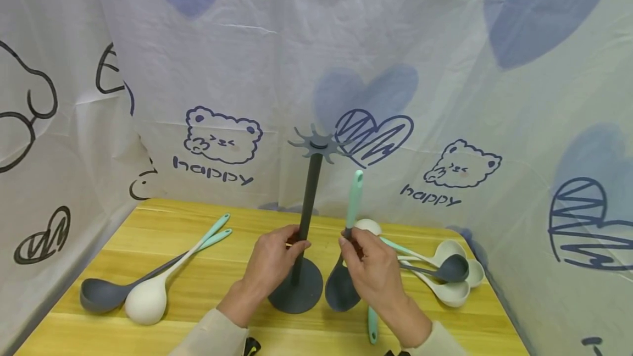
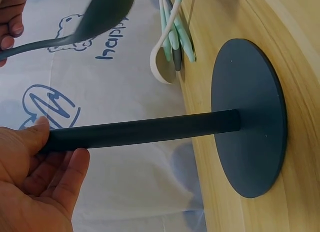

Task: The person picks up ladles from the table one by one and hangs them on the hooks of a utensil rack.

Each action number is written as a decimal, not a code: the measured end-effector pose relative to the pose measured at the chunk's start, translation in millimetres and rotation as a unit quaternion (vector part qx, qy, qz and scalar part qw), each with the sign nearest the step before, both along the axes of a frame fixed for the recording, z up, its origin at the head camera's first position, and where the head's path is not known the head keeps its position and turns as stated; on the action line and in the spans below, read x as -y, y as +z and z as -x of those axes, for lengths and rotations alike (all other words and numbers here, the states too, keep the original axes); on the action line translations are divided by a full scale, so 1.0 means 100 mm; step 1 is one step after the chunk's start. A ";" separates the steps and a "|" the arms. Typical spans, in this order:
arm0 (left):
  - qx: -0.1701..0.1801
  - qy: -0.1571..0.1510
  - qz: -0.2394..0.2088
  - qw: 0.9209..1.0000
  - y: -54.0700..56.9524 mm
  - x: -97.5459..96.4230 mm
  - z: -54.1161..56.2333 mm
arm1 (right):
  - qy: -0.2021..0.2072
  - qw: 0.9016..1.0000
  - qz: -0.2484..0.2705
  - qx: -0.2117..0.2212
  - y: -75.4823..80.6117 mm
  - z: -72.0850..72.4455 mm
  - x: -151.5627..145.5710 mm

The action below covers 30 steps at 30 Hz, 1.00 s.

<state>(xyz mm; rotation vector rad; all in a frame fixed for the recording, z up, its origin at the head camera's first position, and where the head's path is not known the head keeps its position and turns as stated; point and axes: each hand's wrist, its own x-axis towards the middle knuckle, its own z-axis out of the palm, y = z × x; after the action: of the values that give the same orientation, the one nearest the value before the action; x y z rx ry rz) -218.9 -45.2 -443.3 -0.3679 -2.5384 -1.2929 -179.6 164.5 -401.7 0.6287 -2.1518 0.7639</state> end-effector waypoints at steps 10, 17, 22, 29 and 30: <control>-0.017 -0.011 -0.020 1.000 0.07 0.03 0.01 | 0.006 1.000 0.015 0.003 0.11 -0.06 0.09; -0.019 -0.007 -0.012 1.000 0.10 0.03 0.00 | 0.014 1.000 0.019 0.000 0.23 -0.07 0.16; -0.017 -0.006 -0.008 1.000 0.10 0.04 0.01 | 0.015 1.000 0.021 0.015 0.28 -0.11 0.22; -0.025 -0.009 -0.007 1.000 0.09 0.05 0.02 | 0.037 0.999 0.019 0.016 0.28 -0.15 0.29; -0.026 -0.009 -0.007 1.000 0.09 0.05 0.02 | 0.037 0.999 0.018 0.016 0.28 -0.15 0.29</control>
<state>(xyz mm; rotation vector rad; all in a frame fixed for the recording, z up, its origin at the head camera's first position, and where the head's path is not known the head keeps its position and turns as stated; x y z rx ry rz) -221.3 -49.8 -434.5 -0.4162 -2.4870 -1.2888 -164.5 135.1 -373.4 0.6850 -2.1489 0.8567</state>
